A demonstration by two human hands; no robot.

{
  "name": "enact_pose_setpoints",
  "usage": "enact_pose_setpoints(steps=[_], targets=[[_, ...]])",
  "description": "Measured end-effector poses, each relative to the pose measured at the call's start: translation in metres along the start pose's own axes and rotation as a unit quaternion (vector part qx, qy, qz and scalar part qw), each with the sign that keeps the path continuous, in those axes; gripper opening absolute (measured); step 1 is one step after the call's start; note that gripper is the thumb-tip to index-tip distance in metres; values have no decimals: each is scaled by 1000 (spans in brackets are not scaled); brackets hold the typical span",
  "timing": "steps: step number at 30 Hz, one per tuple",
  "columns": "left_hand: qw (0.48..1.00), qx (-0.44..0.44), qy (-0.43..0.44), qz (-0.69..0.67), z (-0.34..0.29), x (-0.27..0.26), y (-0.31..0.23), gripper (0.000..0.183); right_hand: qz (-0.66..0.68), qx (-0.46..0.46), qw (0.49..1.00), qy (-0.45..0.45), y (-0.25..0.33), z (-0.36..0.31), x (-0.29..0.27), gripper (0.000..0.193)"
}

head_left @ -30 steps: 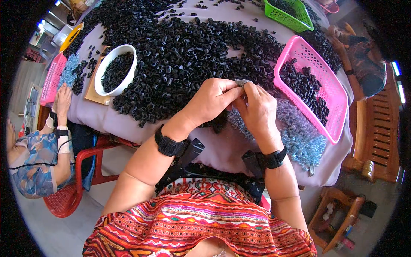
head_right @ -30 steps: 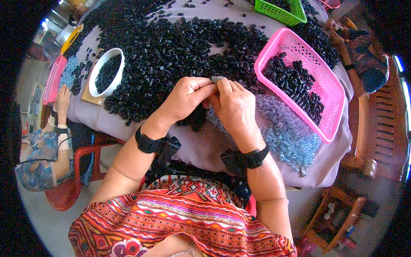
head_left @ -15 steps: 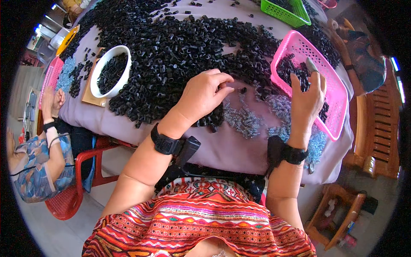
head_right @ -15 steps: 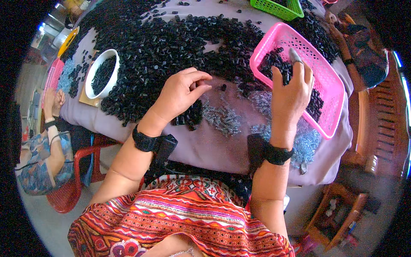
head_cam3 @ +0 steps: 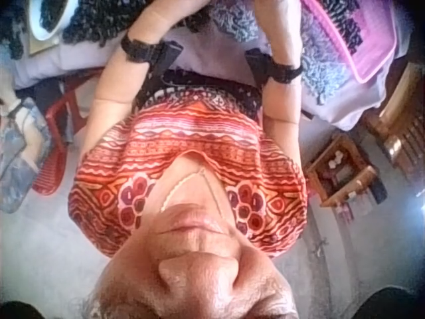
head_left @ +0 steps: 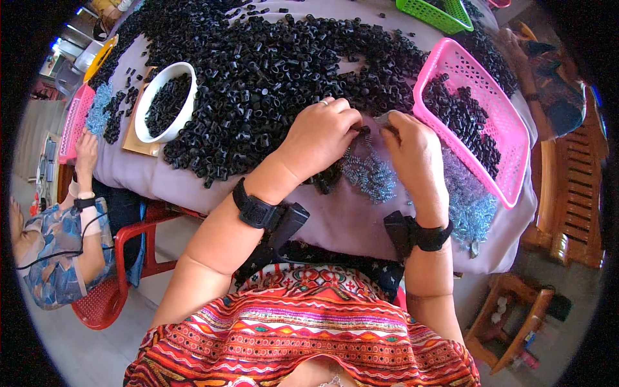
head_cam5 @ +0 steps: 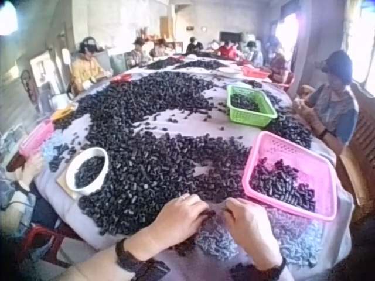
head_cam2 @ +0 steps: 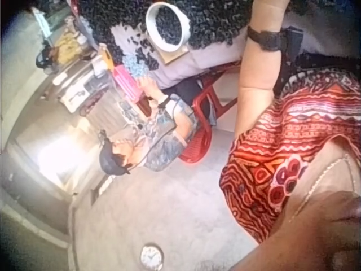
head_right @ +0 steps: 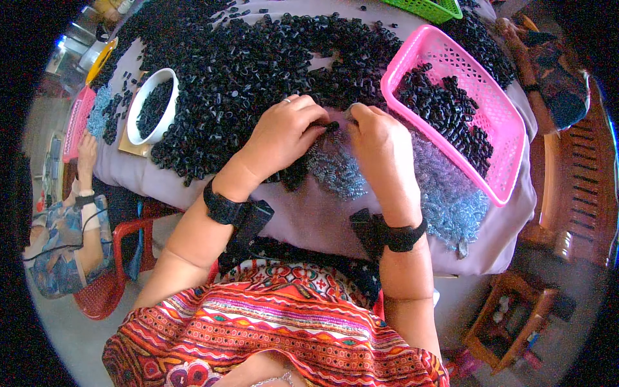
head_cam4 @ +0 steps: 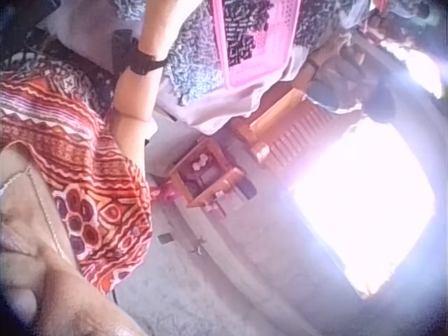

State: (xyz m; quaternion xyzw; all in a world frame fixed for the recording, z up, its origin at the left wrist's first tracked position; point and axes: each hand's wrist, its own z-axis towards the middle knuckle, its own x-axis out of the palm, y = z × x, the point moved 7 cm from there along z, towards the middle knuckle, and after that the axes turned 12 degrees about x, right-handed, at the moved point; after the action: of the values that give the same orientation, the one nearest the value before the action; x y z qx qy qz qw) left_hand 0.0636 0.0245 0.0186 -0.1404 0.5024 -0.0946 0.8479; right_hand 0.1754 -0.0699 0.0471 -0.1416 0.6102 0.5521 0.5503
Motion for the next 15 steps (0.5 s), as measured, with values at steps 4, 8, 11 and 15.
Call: enact_pose_setpoints(steps=[4,8,11,15], targets=[[1000,-4,1,-8,1,-2,-5,29,14,-24,1000,-1,5,-2,6,7],[1000,7,-16,-10,2,-2,-9,32,17,-18,999,-21,3,0,6,7],[1000,16,-2,-10,4,1,-10,33,22,-3,1000,3,-3,0,10,8],[1000,8,14,-6,4,3,-10,31,50,-13,999,18,-1,-1,13,11]])
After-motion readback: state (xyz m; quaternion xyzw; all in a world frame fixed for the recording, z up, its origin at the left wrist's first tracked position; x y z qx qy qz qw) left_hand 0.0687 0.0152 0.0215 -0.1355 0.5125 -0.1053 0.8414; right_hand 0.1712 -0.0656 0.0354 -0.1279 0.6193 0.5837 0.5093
